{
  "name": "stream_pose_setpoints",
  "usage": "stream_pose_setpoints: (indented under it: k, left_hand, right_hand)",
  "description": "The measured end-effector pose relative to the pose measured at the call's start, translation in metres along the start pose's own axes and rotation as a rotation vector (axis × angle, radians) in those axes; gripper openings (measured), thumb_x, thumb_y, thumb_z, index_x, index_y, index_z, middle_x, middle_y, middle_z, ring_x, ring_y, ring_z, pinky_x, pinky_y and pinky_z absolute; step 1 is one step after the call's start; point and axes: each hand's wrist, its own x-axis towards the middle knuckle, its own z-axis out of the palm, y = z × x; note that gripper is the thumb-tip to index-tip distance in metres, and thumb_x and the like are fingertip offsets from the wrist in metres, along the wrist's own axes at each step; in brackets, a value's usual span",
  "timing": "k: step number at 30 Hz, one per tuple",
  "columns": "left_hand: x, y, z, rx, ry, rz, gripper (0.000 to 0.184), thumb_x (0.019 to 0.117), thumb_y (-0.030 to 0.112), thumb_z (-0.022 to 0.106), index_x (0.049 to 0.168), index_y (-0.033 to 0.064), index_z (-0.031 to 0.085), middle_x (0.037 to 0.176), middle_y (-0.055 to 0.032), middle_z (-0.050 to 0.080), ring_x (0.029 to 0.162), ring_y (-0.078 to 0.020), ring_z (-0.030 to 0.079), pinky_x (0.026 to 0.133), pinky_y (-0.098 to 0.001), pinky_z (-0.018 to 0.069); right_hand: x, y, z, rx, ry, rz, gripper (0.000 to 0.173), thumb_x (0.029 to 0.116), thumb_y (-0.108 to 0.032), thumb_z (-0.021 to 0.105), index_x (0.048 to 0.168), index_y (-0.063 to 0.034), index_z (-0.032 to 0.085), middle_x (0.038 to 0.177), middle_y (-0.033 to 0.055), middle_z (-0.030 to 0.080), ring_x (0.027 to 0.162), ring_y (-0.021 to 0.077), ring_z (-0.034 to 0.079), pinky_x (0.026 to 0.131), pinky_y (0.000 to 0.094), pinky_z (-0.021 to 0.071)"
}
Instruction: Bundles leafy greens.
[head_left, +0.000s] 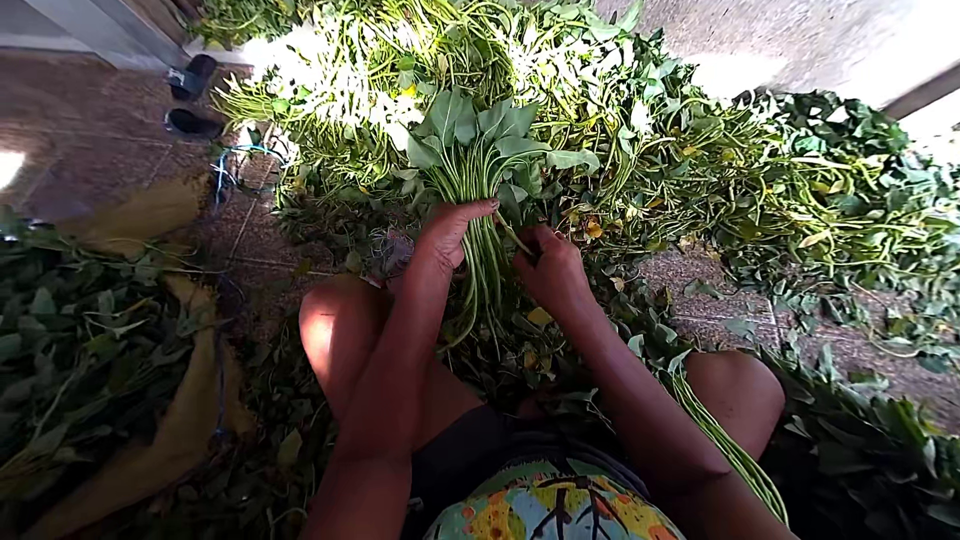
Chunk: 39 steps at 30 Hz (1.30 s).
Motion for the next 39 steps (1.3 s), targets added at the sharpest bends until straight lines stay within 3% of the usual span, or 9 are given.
stream_pose_setpoints:
  k: [8,11,14,16,20,25,31,35,39]
  left_hand:
    - [0.008,0.012,-0.018,-0.04,0.248,0.179,0.037,0.0896,0.007,0.077,0.123,0.0026,0.062,0.107,-0.01,0.07,0.098,-0.0177,0.069,0.087,-0.0373,0.0587]
    - [0.009,0.002,-0.012,0.019,0.235,0.15,0.038,0.0883,0.009,0.079,0.121,0.0013,0.063,0.102,-0.0097,0.071,0.093,-0.0171,0.07,0.085,-0.0359,0.0593]
    - [0.005,-0.006,-0.007,0.069,0.152,0.113,0.036,0.089,0.01,0.079,0.12,0.0005,0.063,0.1,-0.0092,0.072,0.093,-0.0161,0.069,0.087,-0.0356,0.0579]
    - [-0.001,-0.009,0.0,0.088,0.081,0.101,0.036,0.0893,0.007,0.078,0.121,0.0004,0.062,0.104,-0.0097,0.071,0.094,-0.0157,0.069,0.087,-0.0345,0.058]
    - [-0.006,-0.013,0.009,0.036,-0.013,0.099,0.027,0.0943,0.005,0.071,0.121,0.004,0.066,0.107,-0.0059,0.07,0.095,-0.0128,0.067,0.086,-0.0302,0.0569]
    - [0.002,0.001,-0.007,-0.064,0.14,0.194,0.022,0.094,0.003,0.07,0.116,0.0026,0.066,0.092,-0.0058,0.07,0.081,-0.0142,0.068,0.077,-0.0303,0.0592]
    - [0.007,-0.001,-0.01,-0.024,0.108,0.181,0.024,0.0941,0.005,0.071,0.117,0.0033,0.064,0.093,-0.0068,0.07,0.082,-0.0146,0.069,0.078,-0.031,0.0595]
    - [0.007,0.001,-0.01,-0.08,0.156,0.165,0.022,0.0946,0.004,0.069,0.116,0.0037,0.065,0.09,-0.0058,0.07,0.08,-0.0139,0.068,0.075,-0.0301,0.0594]
    - [0.01,0.014,-0.023,-0.051,0.211,0.239,0.021,0.0948,0.003,0.069,0.115,0.005,0.065,0.097,-0.0051,0.069,0.086,-0.0138,0.068,0.079,-0.0312,0.0592]
  right_hand:
    - [-0.043,0.044,-0.008,0.043,-0.271,0.309,0.025,0.0953,-0.019,0.068,0.109,0.0019,0.069,0.095,0.0172,0.07,0.087,0.0267,0.069,0.081,0.0463,0.0551]
    - [-0.038,0.059,-0.019,0.319,-0.346,0.185,0.068,0.094,-0.025,0.074,0.149,-0.0024,0.042,0.123,0.0168,0.065,0.091,0.0221,0.069,0.081,0.0416,0.0589]
    - [-0.016,0.052,-0.028,0.464,-0.445,0.032,0.079,0.098,-0.036,0.064,0.16,-0.0078,0.024,0.133,0.0153,0.061,0.093,0.0185,0.069,0.08,0.0383,0.06]
    - [0.005,0.038,-0.024,0.53,-0.413,0.018,0.064,0.1033,-0.039,0.056,0.154,-0.0065,0.036,0.124,0.0123,0.064,0.085,0.0146,0.068,0.074,0.0329,0.0602]
    - [0.036,0.005,0.002,0.588,-0.051,0.138,0.02,0.1078,-0.02,0.053,0.112,-0.001,0.06,0.091,0.0068,0.065,0.064,0.0088,0.06,0.06,0.0259,0.0538]
    - [-0.005,0.02,0.006,0.506,-0.129,0.28,0.027,0.1122,-0.022,0.042,0.119,0.0016,0.054,0.089,0.0122,0.067,0.069,0.0193,0.07,0.066,0.038,0.0614]
    - [-0.019,0.07,-0.009,0.9,-0.472,0.231,0.034,0.1104,-0.03,0.034,0.128,-0.0089,0.055,0.084,-0.0023,0.068,0.06,0.0031,0.058,0.057,0.0185,0.0506]
    - [-0.016,0.062,-0.021,0.995,-0.572,0.301,0.007,0.0971,-0.011,0.06,0.103,-0.0085,0.061,0.073,-0.0036,0.062,0.057,0.0031,0.057,0.056,0.0184,0.0516]
    - [-0.04,0.055,-0.024,0.98,-0.548,0.324,0.004,0.0938,-0.01,0.061,0.092,-0.0127,0.06,0.07,-0.0064,0.062,0.056,0.0031,0.058,0.055,0.0199,0.0522]
